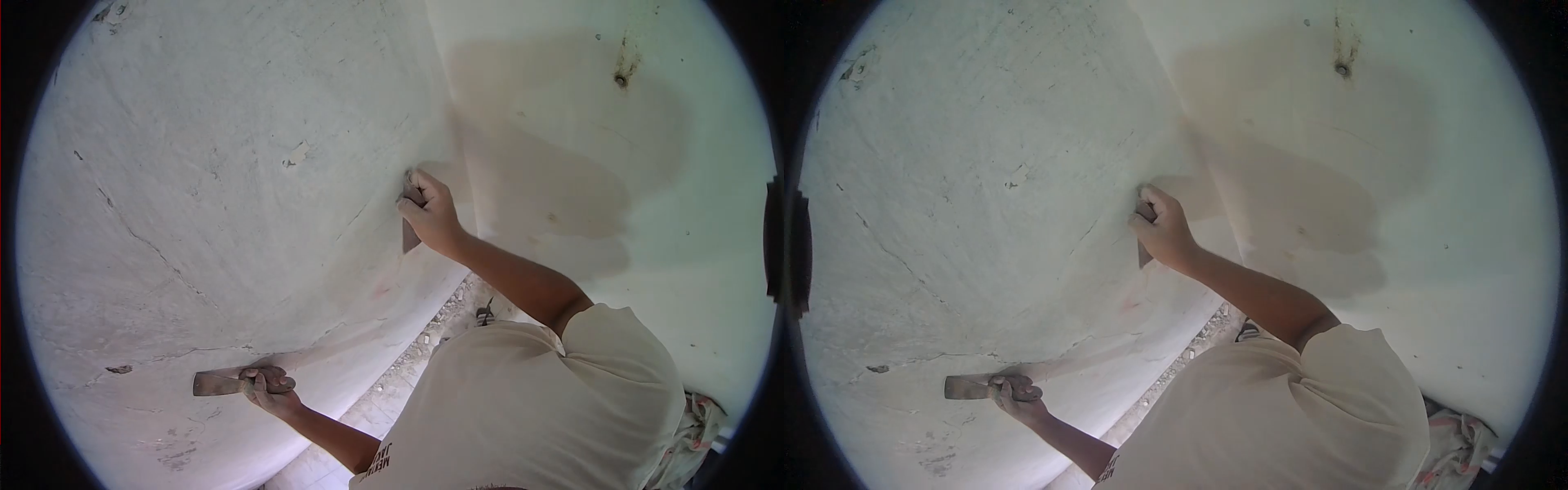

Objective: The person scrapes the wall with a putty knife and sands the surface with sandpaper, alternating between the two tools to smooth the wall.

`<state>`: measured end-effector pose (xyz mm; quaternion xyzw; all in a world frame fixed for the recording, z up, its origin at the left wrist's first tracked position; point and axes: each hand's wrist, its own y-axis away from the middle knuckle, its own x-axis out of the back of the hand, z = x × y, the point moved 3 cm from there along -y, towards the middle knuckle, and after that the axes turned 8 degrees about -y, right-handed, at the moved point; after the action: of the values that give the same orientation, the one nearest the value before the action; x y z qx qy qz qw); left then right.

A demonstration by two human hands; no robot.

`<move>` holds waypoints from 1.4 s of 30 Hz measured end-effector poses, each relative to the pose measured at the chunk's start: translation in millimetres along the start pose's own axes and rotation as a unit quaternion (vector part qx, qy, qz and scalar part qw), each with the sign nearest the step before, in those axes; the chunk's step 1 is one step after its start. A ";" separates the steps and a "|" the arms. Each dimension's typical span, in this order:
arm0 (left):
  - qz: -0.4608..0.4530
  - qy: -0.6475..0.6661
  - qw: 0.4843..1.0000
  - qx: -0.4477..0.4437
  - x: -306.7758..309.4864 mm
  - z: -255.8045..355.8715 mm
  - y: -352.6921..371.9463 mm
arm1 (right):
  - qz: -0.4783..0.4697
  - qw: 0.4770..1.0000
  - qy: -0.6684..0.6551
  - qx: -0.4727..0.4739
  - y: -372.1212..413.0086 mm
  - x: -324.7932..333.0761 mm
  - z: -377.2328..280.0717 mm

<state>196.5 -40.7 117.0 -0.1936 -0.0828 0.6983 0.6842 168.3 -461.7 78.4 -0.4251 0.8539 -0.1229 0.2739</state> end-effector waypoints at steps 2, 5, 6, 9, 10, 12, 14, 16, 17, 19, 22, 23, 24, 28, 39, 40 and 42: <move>-0.021 0.008 1.000 -0.017 2.5 -4.0 -2.4 | 0.011 0.996 0.041 0.075 -8.3 1.1 -30.2; -0.041 0.011 0.998 -0.037 11.0 -12.0 -5.2 | 0.092 0.964 0.103 0.227 -25.8 13.8 -47.2; -0.042 0.013 0.998 -0.033 13.0 -13.1 -5.3 | 0.130 0.942 0.123 0.284 -29.6 19.2 -52.6; -0.046 0.018 0.999 -0.020 19.2 -17.9 -6.3 | 0.130 0.926 0.232 0.270 -36.0 31.7 -52.0; -0.043 0.017 0.999 -0.015 22.5 -20.0 -5.9 | 0.134 0.917 0.254 0.276 -37.3 34.1 -45.1; -0.042 0.022 0.999 -0.009 23.2 -21.1 -6.3 | 0.086 0.908 0.312 0.268 -22.8 34.7 -23.8; -0.051 0.033 0.998 -0.003 17.1 -17.4 -3.9 | 0.032 0.910 0.320 0.262 7.3 28.5 17.8; -0.050 0.042 0.998 -0.006 13.0 -13.5 -3.4 | -0.032 0.912 0.333 0.239 43.5 17.9 44.0; -0.051 0.045 0.998 -0.007 13.0 -12.7 -4.3 | -0.066 0.903 0.366 0.214 61.7 11.8 48.1; -0.057 0.043 0.997 -0.012 17.9 -15.3 -5.6 | -0.065 0.895 0.390 0.208 60.0 12.7 56.9; -0.055 0.042 0.998 -0.005 19.8 -16.5 -5.9 | 0.038 0.910 0.349 0.221 20.8 29.6 57.9; -0.053 0.043 0.998 0.001 19.8 -16.4 -4.7 | 0.071 0.922 0.324 0.199 9.8 31.7 51.0; -0.052 0.041 0.998 -0.003 18.9 -15.8 -3.3 | 0.103 0.932 0.299 0.177 4.3 31.2 47.1; -0.034 0.043 0.998 -0.010 7.7 -13.1 -1.6 | -0.028 0.949 0.277 0.151 55.7 -2.9 44.9; -0.026 0.052 0.998 -0.005 6.4 -15.0 -2.9 | -0.029 0.971 0.228 0.072 54.5 -4.8 29.3; -0.034 0.055 0.998 -0.009 10.3 -17.0 -3.2 | -0.037 0.965 0.252 0.069 53.4 -2.6 32.3; -0.035 0.068 0.997 -0.001 11.9 -17.8 -5.1 | -0.055 0.951 0.298 0.060 54.8 3.3 41.7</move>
<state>208.2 -31.4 100.8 -0.2389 -0.0436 0.6587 0.7121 154.5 -430.0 18.7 -0.3986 0.8630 -0.3096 0.0249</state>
